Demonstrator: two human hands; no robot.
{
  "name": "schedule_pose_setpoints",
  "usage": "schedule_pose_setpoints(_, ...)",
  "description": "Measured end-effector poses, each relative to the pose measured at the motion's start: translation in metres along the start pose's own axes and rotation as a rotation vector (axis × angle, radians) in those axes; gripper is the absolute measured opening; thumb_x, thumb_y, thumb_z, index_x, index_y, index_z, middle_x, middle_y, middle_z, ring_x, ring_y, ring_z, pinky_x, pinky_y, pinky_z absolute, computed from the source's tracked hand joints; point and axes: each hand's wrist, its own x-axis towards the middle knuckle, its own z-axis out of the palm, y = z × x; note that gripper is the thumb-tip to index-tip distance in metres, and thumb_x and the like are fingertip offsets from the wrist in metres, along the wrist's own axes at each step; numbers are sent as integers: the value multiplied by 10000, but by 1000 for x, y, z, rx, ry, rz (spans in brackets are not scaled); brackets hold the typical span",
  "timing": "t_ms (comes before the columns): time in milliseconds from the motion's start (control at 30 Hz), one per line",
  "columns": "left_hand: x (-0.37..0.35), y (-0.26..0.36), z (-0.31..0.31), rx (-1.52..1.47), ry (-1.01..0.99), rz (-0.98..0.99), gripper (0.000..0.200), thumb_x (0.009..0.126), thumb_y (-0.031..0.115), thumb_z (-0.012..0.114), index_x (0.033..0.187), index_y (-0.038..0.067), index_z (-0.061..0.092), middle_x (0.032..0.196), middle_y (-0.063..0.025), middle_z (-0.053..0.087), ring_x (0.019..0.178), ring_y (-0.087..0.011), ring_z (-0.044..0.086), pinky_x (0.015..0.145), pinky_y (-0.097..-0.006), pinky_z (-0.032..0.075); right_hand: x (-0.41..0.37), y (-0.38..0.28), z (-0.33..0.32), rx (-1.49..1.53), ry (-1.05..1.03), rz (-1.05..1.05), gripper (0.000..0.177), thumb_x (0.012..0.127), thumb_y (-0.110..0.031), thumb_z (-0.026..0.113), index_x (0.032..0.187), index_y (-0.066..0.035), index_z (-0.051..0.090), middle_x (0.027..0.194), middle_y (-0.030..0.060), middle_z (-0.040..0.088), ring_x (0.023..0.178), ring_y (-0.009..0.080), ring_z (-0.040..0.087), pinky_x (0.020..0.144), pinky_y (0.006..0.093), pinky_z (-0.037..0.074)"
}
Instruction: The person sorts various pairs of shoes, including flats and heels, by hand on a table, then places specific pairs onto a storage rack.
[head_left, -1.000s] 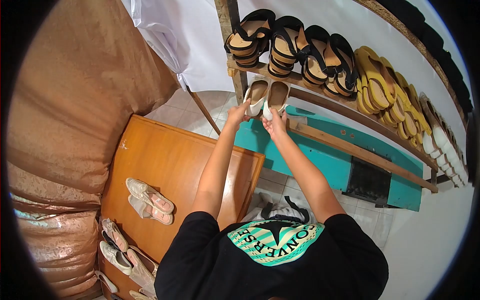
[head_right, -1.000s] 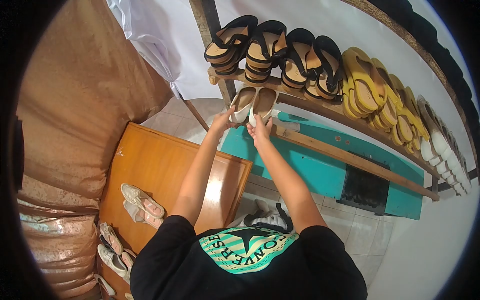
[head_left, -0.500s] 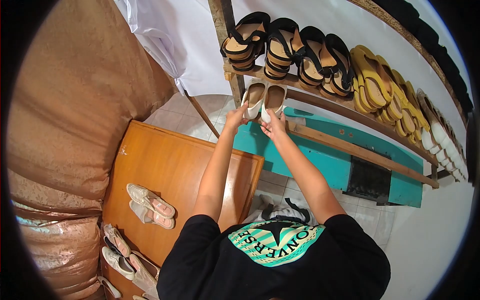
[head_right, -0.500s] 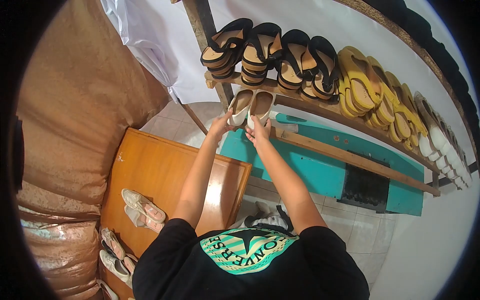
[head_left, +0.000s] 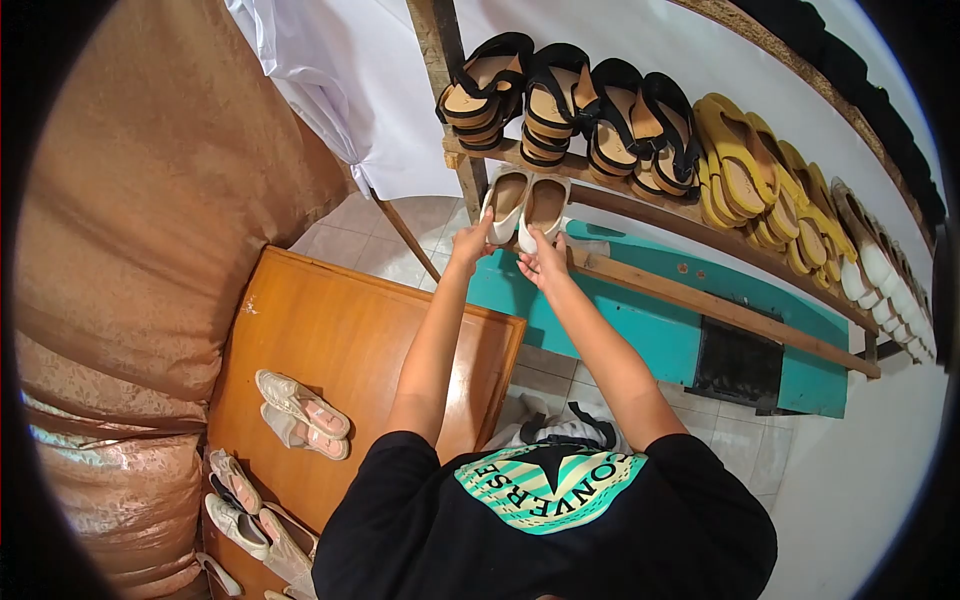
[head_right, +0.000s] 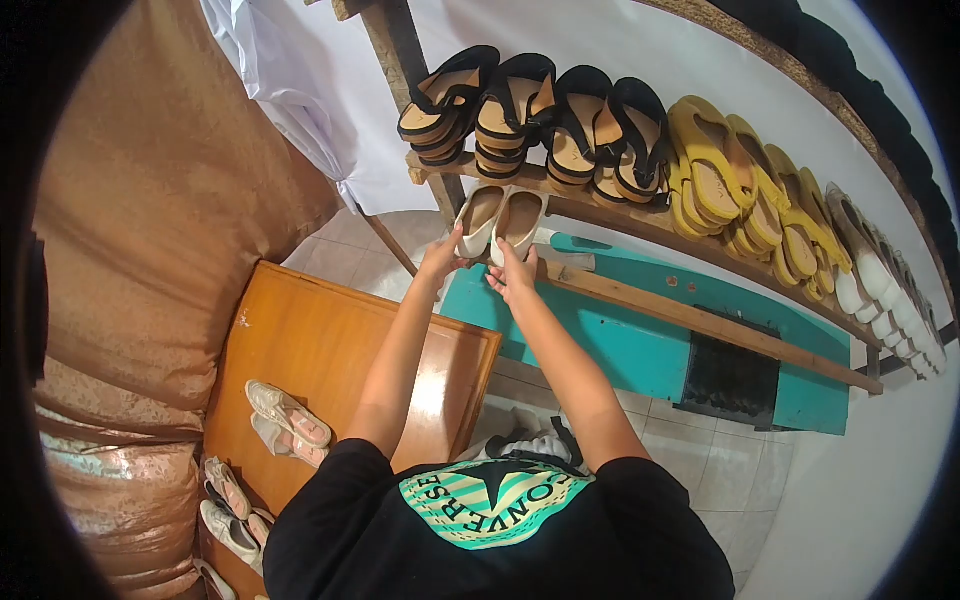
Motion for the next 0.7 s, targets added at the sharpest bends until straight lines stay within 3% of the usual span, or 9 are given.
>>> schedule_pose_setpoints(367,-4,3,2,33,67,-49,640,734,572,577,892,-47,616,696,-67,524,536,-122,519,484,-237,466,-2,2,1,5,-26,12,888,688,-338,706,1353,-299,119,888,101,510,587,163,513,519,310,477)
schedule_pose_setpoints(500,-2,1,-1,78,49,-16,673,720,585,582,930,-53,604,790,-111,516,512,-142,512,462,-227,459,-6,1,-9,-103,-75,-19,873,713,-425,665,1361,-296,94,839,79,472,605,144,489,518,299,475)
schedule_pose_setpoints(567,-1,-2,-1,187,80,34,660,724,546,606,994,-56,579,948,-184,491,679,-192,552,552,-281,479,-5,2,-18,-141,-113,-47,863,726,-455,645,1364,-289,88,782,54,443,612,135,477,521,290,476)
schedule_pose_setpoints(600,-6,-1,3,186,84,34,660,724,546,606,994,-56,579,948,-184,491,679,-192,552,552,-281,479,-5,2,-21,-194,-92,-122,837,742,-459,625,1367,-242,111,789,49,435,634,128,470,525,286,474)
schedule_pose_setpoints(633,-12,-2,8,318,261,250,613,733,490,619,1020,-49,567,1010,-202,470,795,-229,535,635,-325,470,-6,1,-25,-247,-70,-199,817,759,-462,606,1369,-195,133,796,43,426,655,122,462,529,282,473)
schedule_pose_setpoints(667,-17,-1,11,449,438,469,570,743,433,631,1046,-43,556,1071,-219,450,911,-265,518,718,-370,462,-5,2,-27,-254,-63,-282,783,782,-435,595,1350,-73,196,845,48,429,722,125,468,576,283,478)
schedule_pose_setpoints(700,-23,5,13,446,441,471,570,743,433,631,1046,-43,556,1071,-219,450,911,-265,518,718,-370,462,4,3,-30,-256,-65,-285,783,782,-435,595,1350,-73,196,845,48,429,722,125,468,576,283,478)
